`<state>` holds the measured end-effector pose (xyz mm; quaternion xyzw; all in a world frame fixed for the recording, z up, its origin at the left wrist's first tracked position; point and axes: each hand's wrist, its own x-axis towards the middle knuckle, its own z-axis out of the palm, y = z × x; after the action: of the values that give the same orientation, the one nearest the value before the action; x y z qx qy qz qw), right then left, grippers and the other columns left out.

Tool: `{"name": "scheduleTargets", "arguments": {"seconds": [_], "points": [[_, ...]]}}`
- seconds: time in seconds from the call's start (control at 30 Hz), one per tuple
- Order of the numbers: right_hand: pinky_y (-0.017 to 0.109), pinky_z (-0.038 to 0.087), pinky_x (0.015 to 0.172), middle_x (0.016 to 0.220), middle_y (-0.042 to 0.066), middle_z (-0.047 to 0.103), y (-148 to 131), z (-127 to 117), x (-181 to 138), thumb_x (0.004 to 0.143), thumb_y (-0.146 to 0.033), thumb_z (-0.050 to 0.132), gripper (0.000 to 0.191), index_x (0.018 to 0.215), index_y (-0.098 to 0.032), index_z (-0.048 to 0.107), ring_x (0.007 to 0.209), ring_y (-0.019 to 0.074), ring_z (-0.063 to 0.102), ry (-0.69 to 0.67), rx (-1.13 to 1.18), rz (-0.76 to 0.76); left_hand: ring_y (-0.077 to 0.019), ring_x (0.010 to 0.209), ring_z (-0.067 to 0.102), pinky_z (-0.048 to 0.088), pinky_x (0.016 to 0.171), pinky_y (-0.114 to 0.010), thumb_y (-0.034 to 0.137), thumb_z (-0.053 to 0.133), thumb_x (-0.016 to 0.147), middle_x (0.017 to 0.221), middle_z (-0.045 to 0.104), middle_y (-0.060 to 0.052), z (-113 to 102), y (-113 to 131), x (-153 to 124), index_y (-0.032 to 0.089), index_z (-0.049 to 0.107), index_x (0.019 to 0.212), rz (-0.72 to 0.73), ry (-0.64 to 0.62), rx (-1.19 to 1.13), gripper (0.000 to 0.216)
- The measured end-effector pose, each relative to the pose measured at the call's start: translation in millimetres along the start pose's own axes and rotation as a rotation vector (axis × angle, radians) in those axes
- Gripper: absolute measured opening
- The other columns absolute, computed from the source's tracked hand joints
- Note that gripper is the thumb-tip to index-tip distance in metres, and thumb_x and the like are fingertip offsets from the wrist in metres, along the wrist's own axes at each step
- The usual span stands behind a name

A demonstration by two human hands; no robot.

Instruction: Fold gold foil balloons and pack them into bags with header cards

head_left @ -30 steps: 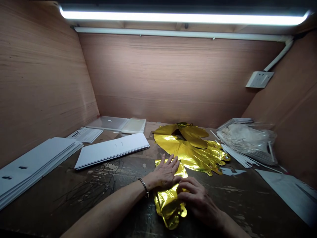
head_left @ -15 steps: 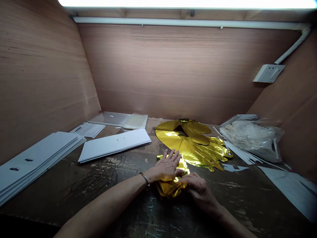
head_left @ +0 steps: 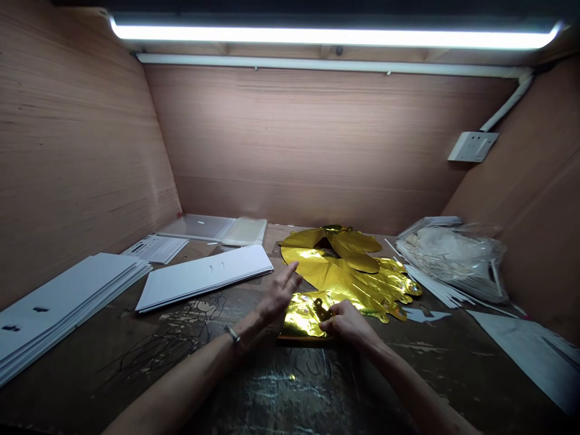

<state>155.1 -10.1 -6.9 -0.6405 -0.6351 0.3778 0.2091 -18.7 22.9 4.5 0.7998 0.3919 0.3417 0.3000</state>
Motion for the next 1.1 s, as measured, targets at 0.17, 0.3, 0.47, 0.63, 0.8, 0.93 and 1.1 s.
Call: {"name": "scheduleTargets", "arguments": {"seconds": [0.17, 0.3, 0.47, 0.63, 0.8, 0.93, 1.1], "points": [[0.019, 0.034, 0.042, 0.047, -0.006, 0.050, -5, 0, 10, 0.065, -0.028, 0.060, 0.018, 0.057, -0.012, 0.056, 0.045, 0.0069, 0.046, -0.054, -0.103, 0.100, -0.0272, 0.122, 0.008, 0.008, 0.099, -0.043, 0.053, 0.046, 0.070, 0.132, 0.021, -0.015, -2, 14, -38, 0.009, 0.021, 0.127, 0.378, -0.412, 0.440, 0.077], [0.021, 0.042, 0.047, 0.066, -0.003, 0.056, -6, -2, 17, 0.078, -0.034, 0.047, 0.024, 0.072, -0.011, 0.055, 0.053, 0.0071, 0.051, -0.114, -0.159, 0.169, -0.0277, 0.121, 0.012, 0.017, 0.098, -0.041, 0.031, 0.043, 0.076, 0.131, 0.021, -0.019, 8, 7, -51, 0.004, 0.020, 0.126, 0.356, -0.411, 0.622, 0.062], [0.022, 0.044, 0.050, 0.074, -0.001, 0.056, -9, -8, 22, 0.078, -0.030, 0.047, 0.021, 0.081, -0.011, 0.055, 0.058, 0.0082, 0.053, -0.180, -0.183, 0.222, -0.0287, 0.118, 0.021, 0.018, 0.096, -0.044, 0.014, 0.037, 0.073, 0.125, 0.032, -0.021, 17, 6, -51, 0.001, 0.028, 0.120, 0.490, -0.362, 0.808, 0.050], [0.025, 0.045, 0.054, 0.074, -0.001, 0.057, -13, -12, 22, 0.078, -0.032, 0.047, 0.022, 0.080, -0.012, 0.055, 0.061, 0.0094, 0.054, -0.118, -0.158, 0.189, -0.0289, 0.108, 0.038, 0.028, 0.090, -0.042, 0.011, 0.032, 0.075, 0.112, 0.044, -0.023, 36, 4, -56, -0.002, 0.035, 0.114, 0.536, -0.280, 1.018, 0.041], [0.030, 0.040, 0.071, 0.085, 0.006, 0.061, -1, -31, 6, 0.073, -0.041, 0.048, 0.033, 0.093, -0.016, 0.055, 0.081, 0.0184, 0.055, 0.235, -0.074, 0.006, -0.0347, 0.105, 0.039, 0.029, 0.087, -0.047, 0.012, 0.034, 0.072, 0.110, 0.043, -0.029, 50, 4, -62, -0.008, 0.035, 0.112, 0.534, -0.184, 1.138, 0.045], [0.030, 0.039, 0.076, 0.101, 0.011, 0.057, 19, -35, -4, 0.077, -0.044, 0.032, 0.047, 0.109, -0.012, 0.044, 0.092, 0.0201, 0.052, 0.366, 0.083, -0.112, -0.0350, 0.104, 0.040, 0.031, 0.085, -0.046, 0.012, 0.034, 0.071, 0.108, 0.044, -0.029, 53, 10, -64, -0.008, 0.036, 0.111, 0.511, -0.155, 1.144, 0.045], [0.027, 0.044, 0.067, 0.084, 0.006, 0.063, 22, -4, 3, 0.079, -0.048, 0.024, 0.049, 0.092, -0.012, 0.055, 0.078, 0.0181, 0.058, 0.287, 0.194, -0.240, -0.0332, 0.104, 0.040, 0.033, 0.084, -0.045, 0.011, 0.034, 0.071, 0.108, 0.045, -0.027, 51, 19, -63, -0.006, 0.037, 0.111, 0.490, -0.192, 1.110, 0.044]]}}
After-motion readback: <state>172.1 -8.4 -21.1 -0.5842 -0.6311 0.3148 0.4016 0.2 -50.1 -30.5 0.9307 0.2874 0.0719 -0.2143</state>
